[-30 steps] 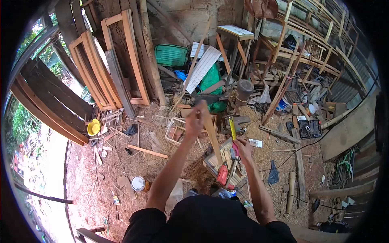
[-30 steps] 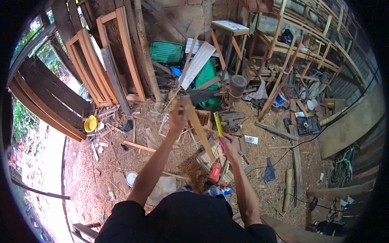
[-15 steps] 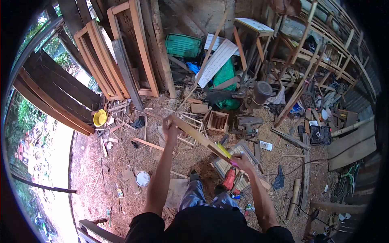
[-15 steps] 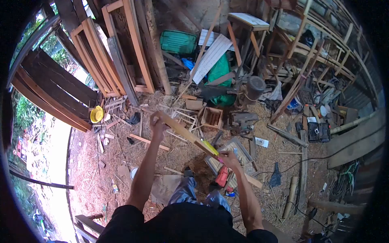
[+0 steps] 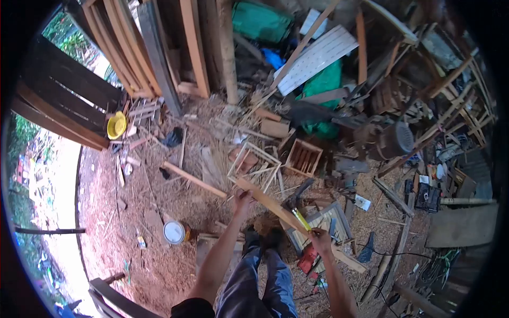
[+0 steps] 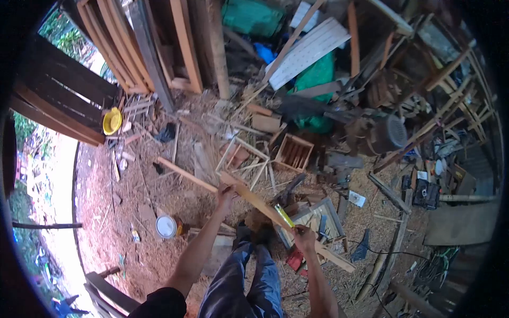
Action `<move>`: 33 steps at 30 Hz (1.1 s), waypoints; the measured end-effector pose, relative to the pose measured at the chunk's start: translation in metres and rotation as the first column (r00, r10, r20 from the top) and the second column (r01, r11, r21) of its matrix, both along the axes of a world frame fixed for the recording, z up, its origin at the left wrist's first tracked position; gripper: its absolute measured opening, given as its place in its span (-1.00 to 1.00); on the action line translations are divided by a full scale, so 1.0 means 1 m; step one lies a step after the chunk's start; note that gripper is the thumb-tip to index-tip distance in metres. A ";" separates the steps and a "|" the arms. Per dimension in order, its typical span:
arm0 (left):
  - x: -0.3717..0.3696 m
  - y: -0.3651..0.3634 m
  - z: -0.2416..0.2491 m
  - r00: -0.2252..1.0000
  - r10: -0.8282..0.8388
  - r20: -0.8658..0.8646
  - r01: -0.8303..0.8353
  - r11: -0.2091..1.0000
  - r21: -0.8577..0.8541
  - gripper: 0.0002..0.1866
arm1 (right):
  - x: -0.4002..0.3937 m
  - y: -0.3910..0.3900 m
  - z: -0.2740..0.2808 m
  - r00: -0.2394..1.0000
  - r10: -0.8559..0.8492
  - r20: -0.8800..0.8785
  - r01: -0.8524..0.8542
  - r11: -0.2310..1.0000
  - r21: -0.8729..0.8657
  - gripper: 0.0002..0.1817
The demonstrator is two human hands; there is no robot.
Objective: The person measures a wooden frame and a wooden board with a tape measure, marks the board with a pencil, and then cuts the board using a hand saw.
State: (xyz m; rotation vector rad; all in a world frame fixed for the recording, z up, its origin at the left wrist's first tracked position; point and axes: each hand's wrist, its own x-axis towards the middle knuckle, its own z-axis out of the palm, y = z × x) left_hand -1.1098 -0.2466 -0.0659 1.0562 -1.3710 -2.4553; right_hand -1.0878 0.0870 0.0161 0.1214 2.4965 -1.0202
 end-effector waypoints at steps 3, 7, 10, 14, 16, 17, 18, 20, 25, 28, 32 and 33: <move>-0.007 0.002 -0.034 0.993 -0.064 0.097 0.063 0.998 0.019 -0.72 | -0.016 0.006 -0.065 0.999 0.028 0.026 -0.024 0.991 -0.129 -0.75; -0.033 0.002 -0.081 0.995 -0.067 0.072 0.062 0.996 0.061 -0.75 | -0.032 -0.001 -0.115 0.994 0.028 0.102 -0.011 0.986 -0.165 -0.68; -0.053 -0.001 -0.119 0.996 -0.033 0.084 0.030 0.999 0.038 -0.72 | -0.048 -0.007 -0.148 0.984 -0.007 0.179 0.043 0.979 -0.200 -0.65; -0.076 -0.012 -0.160 0.995 0.010 0.095 -0.010 1.000 -0.008 -0.68 | -0.075 0.004 -0.222 0.987 0.074 0.144 -0.031 0.959 -0.281 -0.67; -0.089 -0.016 -0.167 0.997 0.018 0.073 -0.017 1.000 -0.008 -0.68 | -0.091 0.009 -0.245 0.981 0.036 0.190 0.010 0.972 -0.237 -0.68; -0.094 -0.018 -0.168 0.999 0.027 0.043 -0.027 1.000 -0.013 -0.68 | -0.098 0.006 -0.256 0.974 -0.001 0.227 0.047 0.980 -0.195 -0.69; -0.098 -0.020 -0.171 0.998 0.033 0.056 -0.032 0.999 -0.008 -0.68 | -0.109 0.001 -0.254 0.971 0.003 0.239 0.043 0.981 -0.189 -0.69; -0.105 -0.025 -0.178 0.999 0.023 0.042 -0.023 1.000 0.001 -0.68 | -0.135 -0.012 -0.241 0.946 0.054 0.319 0.039 0.960 -0.278 -0.72; -0.113 -0.033 -0.193 0.997 0.048 0.054 -0.051 0.997 0.055 -0.67 | -0.160 -0.037 -0.232 0.988 0.005 0.156 0.041 0.955 -0.294 -0.69; -0.117 -0.037 -0.192 0.996 0.056 0.073 -0.059 0.997 0.047 -0.67 | -0.158 -0.015 -0.287 0.994 0.086 -0.066 -0.097 0.977 -0.189 -0.68; -0.115 -0.041 -0.201 0.997 0.059 0.050 -0.062 0.997 0.056 -0.67 | -0.164 -0.028 -0.276 0.990 0.124 0.068 -0.110 0.977 -0.180 -0.69; -0.114 -0.042 -0.201 0.997 0.047 0.056 -0.050 0.998 0.046 -0.66 | -0.163 -0.027 -0.281 0.992 0.109 0.070 -0.094 0.979 -0.181 -0.70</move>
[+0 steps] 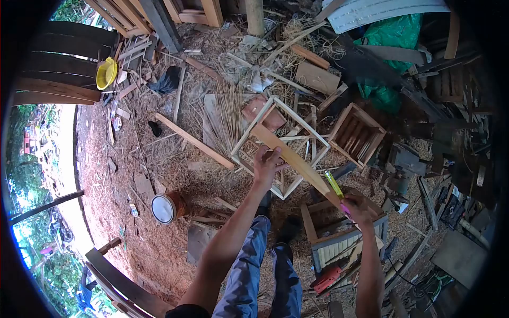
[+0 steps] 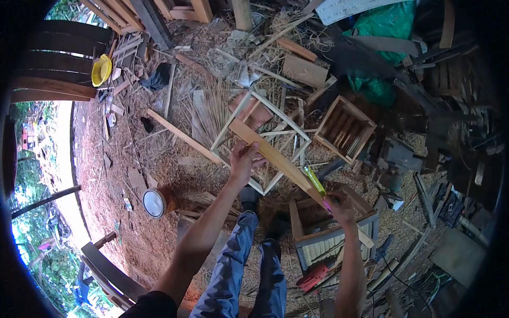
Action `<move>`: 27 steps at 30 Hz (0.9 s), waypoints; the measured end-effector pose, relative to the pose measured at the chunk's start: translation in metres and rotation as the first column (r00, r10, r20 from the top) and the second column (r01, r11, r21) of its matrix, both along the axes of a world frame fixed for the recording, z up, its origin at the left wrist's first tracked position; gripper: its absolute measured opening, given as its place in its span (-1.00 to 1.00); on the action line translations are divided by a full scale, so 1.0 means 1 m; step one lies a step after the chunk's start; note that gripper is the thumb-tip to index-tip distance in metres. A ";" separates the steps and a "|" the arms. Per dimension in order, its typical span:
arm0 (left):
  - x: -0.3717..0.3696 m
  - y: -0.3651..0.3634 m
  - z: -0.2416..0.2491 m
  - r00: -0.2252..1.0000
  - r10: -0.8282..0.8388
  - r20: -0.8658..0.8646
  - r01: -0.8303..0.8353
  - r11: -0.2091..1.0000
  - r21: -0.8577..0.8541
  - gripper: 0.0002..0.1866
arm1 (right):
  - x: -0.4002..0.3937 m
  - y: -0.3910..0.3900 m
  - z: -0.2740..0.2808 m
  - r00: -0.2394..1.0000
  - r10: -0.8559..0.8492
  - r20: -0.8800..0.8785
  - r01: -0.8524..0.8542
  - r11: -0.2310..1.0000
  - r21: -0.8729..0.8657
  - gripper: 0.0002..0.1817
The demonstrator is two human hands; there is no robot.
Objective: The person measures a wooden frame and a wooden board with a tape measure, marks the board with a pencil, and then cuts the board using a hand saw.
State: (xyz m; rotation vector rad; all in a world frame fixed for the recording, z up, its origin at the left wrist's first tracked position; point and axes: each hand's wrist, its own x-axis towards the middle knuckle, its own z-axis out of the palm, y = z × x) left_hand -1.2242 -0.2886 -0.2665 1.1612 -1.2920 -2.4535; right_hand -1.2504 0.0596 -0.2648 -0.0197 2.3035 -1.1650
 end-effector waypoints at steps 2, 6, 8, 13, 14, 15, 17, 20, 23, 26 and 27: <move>0.000 -0.001 0.001 1.000 -0.007 0.009 0.008 1.000 -0.009 -0.66 | -0.001 0.004 -0.008 1.000 -0.010 0.005 0.010 1.000 0.000 -0.70; 0.003 -0.004 -0.001 1.000 -0.026 0.005 0.026 0.999 -0.031 -0.65 | -0.002 -0.002 -0.004 0.962 -0.118 0.247 0.154 0.979 -0.131 -0.65; 0.003 -0.007 0.000 0.999 -0.043 -0.007 0.042 0.998 -0.045 -0.65 | -0.001 -0.001 -0.006 0.966 -0.134 0.220 0.174 0.969 -0.174 -0.65; 0.007 -0.020 -0.001 0.990 -0.101 0.096 0.107 0.993 -0.055 -0.62 | -0.009 0.000 -0.009 0.968 -0.032 0.247 0.051 0.996 -0.069 -0.79; 0.010 -0.023 0.000 0.990 -0.103 0.094 0.108 0.993 -0.055 -0.62 | -0.010 -0.002 -0.006 0.969 -0.034 0.245 0.052 0.996 -0.069 -0.79; 0.015 -0.026 0.004 0.949 -0.167 0.269 0.279 0.843 -0.460 -0.63 | -0.011 -0.006 0.001 0.952 -0.069 0.298 0.110 0.986 -0.124 -0.79; 0.016 -0.039 0.018 0.882 -0.141 0.449 0.454 0.509 -0.732 -0.63 | -0.008 -0.015 0.012 0.929 -0.100 0.355 0.171 0.969 -0.176 -0.79; -0.001 -0.069 0.032 0.950 -0.004 0.314 0.309 -0.166 -0.937 -0.64 | -0.002 -0.023 0.021 0.917 -0.219 0.332 0.309 0.918 -0.247 -0.79; -0.011 -0.095 0.006 0.954 -0.101 0.283 0.259 -0.197 -0.945 -0.63 | -0.006 -0.025 0.020 0.911 -0.223 0.347 0.303 0.932 -0.198 -0.80; -0.010 -0.109 -0.026 0.822 -0.273 0.500 0.534 0.062 -0.843 -0.57 | -0.009 -0.019 0.014 0.893 -0.174 0.415 0.250 0.958 -0.137 -0.81; -0.010 -0.110 -0.027 0.811 -0.296 0.504 0.548 0.083 -0.833 -0.53 | -0.007 -0.018 0.014 0.902 -0.175 0.394 0.257 0.952 -0.165 -0.82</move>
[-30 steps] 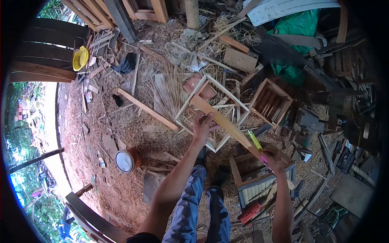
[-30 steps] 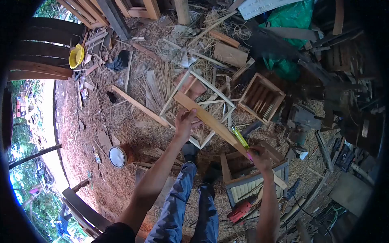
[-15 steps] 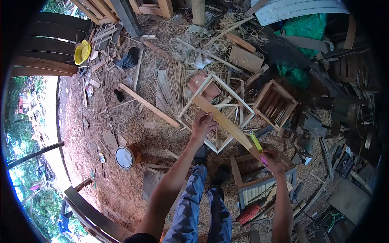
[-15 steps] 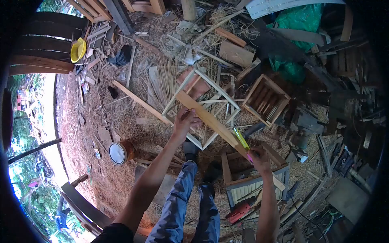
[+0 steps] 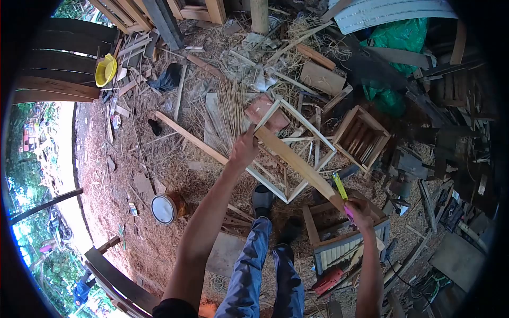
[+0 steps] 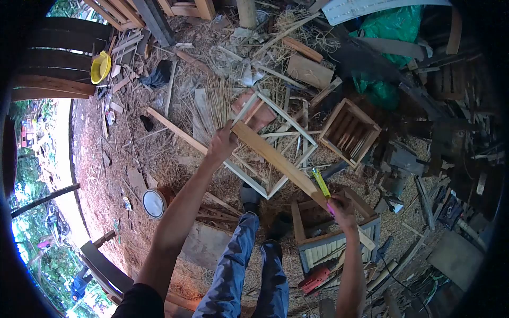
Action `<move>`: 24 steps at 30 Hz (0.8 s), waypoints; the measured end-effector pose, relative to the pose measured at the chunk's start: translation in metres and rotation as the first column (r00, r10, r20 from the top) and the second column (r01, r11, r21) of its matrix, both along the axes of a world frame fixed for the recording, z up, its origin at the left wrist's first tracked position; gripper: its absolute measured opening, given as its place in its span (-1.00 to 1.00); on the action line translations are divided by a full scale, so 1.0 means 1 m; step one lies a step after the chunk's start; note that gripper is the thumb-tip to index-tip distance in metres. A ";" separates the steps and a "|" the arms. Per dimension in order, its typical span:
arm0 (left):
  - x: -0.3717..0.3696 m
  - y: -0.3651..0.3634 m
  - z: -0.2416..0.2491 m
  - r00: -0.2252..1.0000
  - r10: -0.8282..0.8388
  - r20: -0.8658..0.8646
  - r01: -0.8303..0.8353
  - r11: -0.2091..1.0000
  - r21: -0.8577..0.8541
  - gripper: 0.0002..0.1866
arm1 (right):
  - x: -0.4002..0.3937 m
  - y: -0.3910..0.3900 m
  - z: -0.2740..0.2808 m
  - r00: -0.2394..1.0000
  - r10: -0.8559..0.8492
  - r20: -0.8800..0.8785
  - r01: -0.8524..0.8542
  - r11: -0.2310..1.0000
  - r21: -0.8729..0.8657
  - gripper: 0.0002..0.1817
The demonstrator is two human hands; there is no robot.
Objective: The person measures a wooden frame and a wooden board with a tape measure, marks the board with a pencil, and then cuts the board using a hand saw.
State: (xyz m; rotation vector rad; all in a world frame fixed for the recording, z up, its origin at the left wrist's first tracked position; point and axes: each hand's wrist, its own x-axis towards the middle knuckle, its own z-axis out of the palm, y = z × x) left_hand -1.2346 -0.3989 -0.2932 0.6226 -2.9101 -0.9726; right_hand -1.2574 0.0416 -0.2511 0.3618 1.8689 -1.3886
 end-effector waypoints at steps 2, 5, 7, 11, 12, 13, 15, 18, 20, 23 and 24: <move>0.001 -0.001 -0.002 1.000 -0.006 0.016 0.006 0.999 0.032 -0.49 | 0.000 0.002 -0.002 1.000 -0.008 -0.027 0.008 1.000 -0.021 -0.83; 0.002 0.002 0.000 0.999 0.004 0.048 -0.005 0.999 0.034 -0.48 | -0.002 0.004 -0.004 1.000 0.018 0.017 -0.018 1.000 0.004 -0.85; 0.002 0.004 -0.001 1.000 0.023 0.016 -0.023 1.000 0.010 -0.49 | -0.003 0.006 -0.006 0.999 0.049 0.023 -0.049 0.999 0.006 -0.85; 0.003 0.007 0.000 0.999 0.027 -0.025 -0.027 1.000 -0.004 -0.52 | 0.001 0.008 -0.006 1.000 -0.017 0.026 0.016 0.999 0.035 -0.83; 0.002 0.006 0.000 0.998 0.018 -0.064 -0.019 1.000 -0.003 -0.50 | -0.001 0.008 -0.007 1.000 0.022 0.019 -0.023 0.999 0.033 -0.83; 0.003 0.005 0.000 0.994 0.010 -0.104 -0.010 1.000 -0.002 -0.49 | -0.002 0.009 -0.007 0.998 0.061 0.010 -0.061 0.998 0.030 -0.83; 0.004 0.004 0.005 0.974 -0.016 -0.226 0.021 1.000 0.018 -0.49 | 0.002 0.004 -0.002 1.000 0.021 -0.014 -0.021 1.000 0.022 -0.82; 0.010 0.007 0.015 0.955 0.056 -0.291 0.003 0.980 0.200 -0.55 | 0.002 0.000 0.002 0.999 -0.027 -0.039 0.027 1.000 0.015 -0.83; 0.011 0.007 0.018 0.965 0.143 -0.218 -0.057 0.932 0.358 -0.61 | 0.002 -0.002 0.003 0.999 -0.033 -0.036 0.033 0.999 0.015 -0.83; 0.005 0.002 0.016 0.945 0.298 -0.135 -0.177 0.814 0.553 -0.62 | -0.001 -0.003 0.006 1.000 -0.007 -0.030 0.009 0.999 0.054 -0.84; 0.001 -0.002 0.017 0.948 0.314 -0.050 -0.211 0.739 0.639 -0.64 | -0.001 -0.003 0.006 0.999 0.000 -0.036 0.002 0.998 0.055 -0.84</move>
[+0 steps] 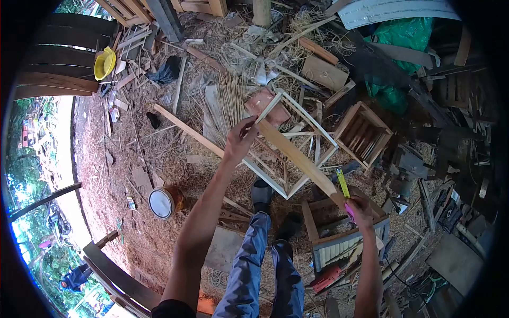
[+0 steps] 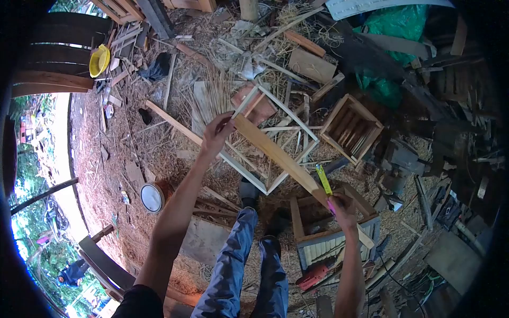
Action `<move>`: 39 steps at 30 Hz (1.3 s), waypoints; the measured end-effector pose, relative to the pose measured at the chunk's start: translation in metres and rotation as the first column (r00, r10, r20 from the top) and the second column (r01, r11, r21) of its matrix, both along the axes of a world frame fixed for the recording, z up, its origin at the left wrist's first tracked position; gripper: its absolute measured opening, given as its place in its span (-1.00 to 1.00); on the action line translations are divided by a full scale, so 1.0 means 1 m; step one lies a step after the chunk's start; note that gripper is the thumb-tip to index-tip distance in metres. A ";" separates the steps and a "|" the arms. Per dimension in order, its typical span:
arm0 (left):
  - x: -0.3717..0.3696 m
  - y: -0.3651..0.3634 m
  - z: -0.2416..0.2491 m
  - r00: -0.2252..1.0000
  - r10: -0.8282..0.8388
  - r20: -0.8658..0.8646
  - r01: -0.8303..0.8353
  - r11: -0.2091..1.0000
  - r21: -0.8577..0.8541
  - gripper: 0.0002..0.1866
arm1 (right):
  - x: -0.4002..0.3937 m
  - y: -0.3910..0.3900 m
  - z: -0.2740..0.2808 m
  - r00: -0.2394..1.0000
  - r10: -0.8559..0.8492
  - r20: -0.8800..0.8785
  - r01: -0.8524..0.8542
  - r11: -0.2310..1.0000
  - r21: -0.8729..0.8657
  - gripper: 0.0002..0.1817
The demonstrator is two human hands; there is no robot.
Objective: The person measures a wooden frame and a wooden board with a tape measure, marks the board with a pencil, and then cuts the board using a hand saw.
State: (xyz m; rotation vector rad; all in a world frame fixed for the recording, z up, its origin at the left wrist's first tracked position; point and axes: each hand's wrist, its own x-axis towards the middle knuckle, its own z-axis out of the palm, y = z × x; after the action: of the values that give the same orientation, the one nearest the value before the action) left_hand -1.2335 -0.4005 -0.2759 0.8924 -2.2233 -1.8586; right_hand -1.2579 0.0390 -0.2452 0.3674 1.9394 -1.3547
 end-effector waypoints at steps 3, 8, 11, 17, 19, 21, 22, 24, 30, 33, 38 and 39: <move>-0.008 -0.011 0.004 0.999 -0.019 0.040 0.010 0.977 0.213 -0.66 | -0.004 -0.004 0.005 1.000 0.011 0.020 -0.011 1.000 0.012 -0.84; -0.016 -0.023 0.002 0.998 -0.045 0.037 0.022 0.878 0.478 -0.71 | 0.004 -0.003 0.004 0.995 -0.097 -0.028 0.096 0.995 -0.022 -0.82; -0.013 -0.025 -0.005 0.999 -0.049 -0.008 0.046 0.859 0.510 -0.75 | 0.005 0.003 -0.010 0.999 -0.039 0.035 0.040 0.999 -0.035 -0.81; -0.007 -0.019 -0.010 0.994 -0.056 -0.094 0.084 0.946 0.314 -0.73 | 0.011 -0.020 0.005 0.984 0.009 -0.179 -0.012 1.000 -0.018 -0.79; -0.009 -0.015 -0.004 0.994 -0.065 -0.083 0.087 0.952 0.293 -0.73 | 0.014 -0.028 -0.001 0.977 0.008 -0.214 0.000 0.999 0.037 -0.76; -0.009 -0.016 -0.002 0.995 -0.086 -0.059 0.098 0.961 0.260 -0.73 | 0.017 -0.036 -0.005 0.942 0.070 -0.327 -0.028 0.991 0.129 -0.71; -0.008 -0.018 -0.005 0.994 -0.091 -0.060 0.104 0.960 0.260 -0.73 | 0.019 -0.036 -0.009 0.942 0.065 -0.328 -0.023 0.991 0.130 -0.71; -0.007 -0.018 -0.008 0.997 -0.065 -0.038 0.074 0.950 0.305 -0.75 | 0.021 -0.040 -0.016 0.909 0.101 -0.405 -0.031 0.984 0.176 -0.72; -0.006 -0.015 -0.007 0.998 -0.047 -0.045 0.058 0.962 0.268 -0.78 | 0.024 -0.041 -0.020 0.892 0.054 -0.450 0.023 0.986 0.164 -0.72; -0.006 -0.013 0.000 1.000 -0.013 -0.003 0.013 0.983 0.184 -0.79 | 0.018 -0.042 -0.009 0.934 0.114 -0.338 -0.049 0.980 0.193 -0.69; 0.003 -0.005 0.024 0.998 -0.067 0.002 0.062 0.912 -0.404 -0.76 | 0.021 -0.049 0.000 0.930 0.075 -0.359 -0.014 0.985 0.170 -0.69; 0.004 -0.004 0.026 0.994 -0.099 -0.051 0.062 0.873 -0.485 -0.76 | 0.022 -0.050 -0.001 0.906 0.053 -0.421 0.006 0.990 0.138 -0.69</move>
State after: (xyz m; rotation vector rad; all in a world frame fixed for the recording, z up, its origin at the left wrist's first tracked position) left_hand -1.2292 -0.4046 -0.2501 0.6322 -2.5324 -1.2295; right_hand -1.2364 -0.0109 -0.2459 0.1140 2.3938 -1.3727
